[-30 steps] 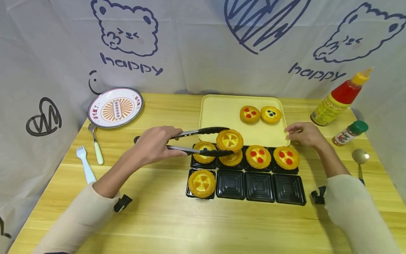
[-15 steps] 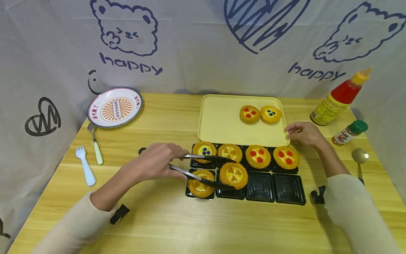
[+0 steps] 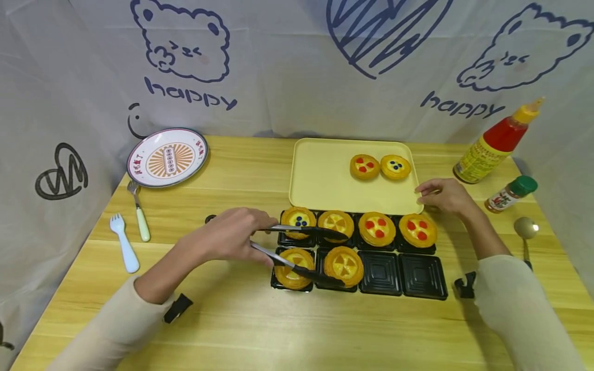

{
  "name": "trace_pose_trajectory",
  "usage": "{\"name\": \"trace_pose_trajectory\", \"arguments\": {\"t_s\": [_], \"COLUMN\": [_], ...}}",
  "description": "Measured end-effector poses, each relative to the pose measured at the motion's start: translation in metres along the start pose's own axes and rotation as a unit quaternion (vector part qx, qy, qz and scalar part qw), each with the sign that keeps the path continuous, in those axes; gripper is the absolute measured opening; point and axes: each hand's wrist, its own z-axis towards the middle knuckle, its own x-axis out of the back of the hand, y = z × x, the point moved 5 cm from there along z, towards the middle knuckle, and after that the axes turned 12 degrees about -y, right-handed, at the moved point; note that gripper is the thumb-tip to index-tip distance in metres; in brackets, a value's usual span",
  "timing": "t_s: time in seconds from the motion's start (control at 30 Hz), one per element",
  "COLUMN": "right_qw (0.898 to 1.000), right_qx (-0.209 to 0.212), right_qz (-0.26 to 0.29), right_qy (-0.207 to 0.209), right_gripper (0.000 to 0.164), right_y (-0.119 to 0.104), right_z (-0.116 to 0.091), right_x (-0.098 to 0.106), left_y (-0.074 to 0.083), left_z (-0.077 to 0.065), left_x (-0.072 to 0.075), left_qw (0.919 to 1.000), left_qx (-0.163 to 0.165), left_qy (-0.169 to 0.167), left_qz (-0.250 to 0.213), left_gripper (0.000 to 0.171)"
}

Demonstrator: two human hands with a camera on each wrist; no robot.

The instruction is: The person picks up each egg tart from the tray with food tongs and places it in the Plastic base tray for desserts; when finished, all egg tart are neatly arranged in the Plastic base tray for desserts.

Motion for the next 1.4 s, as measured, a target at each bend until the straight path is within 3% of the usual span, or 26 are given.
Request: {"name": "trace_pose_trajectory", "arguments": {"t_s": [0.13, 0.27, 0.47, 0.63, 0.8, 0.9, 0.97, 1.13, 1.4], "right_qw": [1.000, 1.000, 1.000, 1.000, 1.000, 1.000, 1.000, 1.000, 1.000], "right_qx": [0.001, 0.002, 0.002, 0.004, 0.004, 0.003, 0.004, 0.006, -0.003], "right_qz": [0.000, -0.002, -0.003, -0.001, -0.005, -0.010, -0.009, -0.008, -0.003], "right_qy": [0.001, 0.000, -0.005, -0.006, -0.001, 0.000, 0.000, 0.003, 0.003], "right_gripper": [0.036, 0.036, 0.039, 0.039, 0.036, 0.035, 0.035, 0.035, 0.036], "right_y": [-0.001, -0.001, -0.003, -0.004, -0.004, -0.006, -0.006, -0.007, -0.003], "right_z": [0.000, -0.001, 0.000, 0.001, -0.001, 0.000, 0.000, 0.002, -0.003], "right_x": [0.000, 0.000, 0.000, -0.002, -0.002, -0.001, 0.000, 0.001, 0.000], "left_y": [-0.002, -0.008, -0.031, -0.049, -0.056, -0.057, -0.057, -0.055, -0.044], "left_z": [0.005, 0.021, 0.068, 0.110, 0.149, 0.164, 0.170, 0.172, 0.154], "left_x": [0.013, 0.027, 0.042, 0.046, 0.045, 0.042, 0.041, 0.039, 0.042], "left_qw": [0.9999, 0.9994, 0.9972, 0.9945, 0.9912, 0.9899, 0.9892, 0.9889, 0.9899], "left_qx": [0.000, 0.013, 0.060, 0.098, 0.131, 0.142, 0.147, 0.148, 0.134], "left_qy": [0.014, 0.032, 0.043, 0.037, 0.018, 0.006, 0.001, 0.013, 0.040], "left_qz": [0.002, 0.005, -0.008, -0.002, 0.004, 0.000, -0.002, -0.002, 0.025], "left_gripper": [0.076, 0.075, 0.079, 0.080, 0.081, 0.083, 0.081, 0.060, 0.057]}}
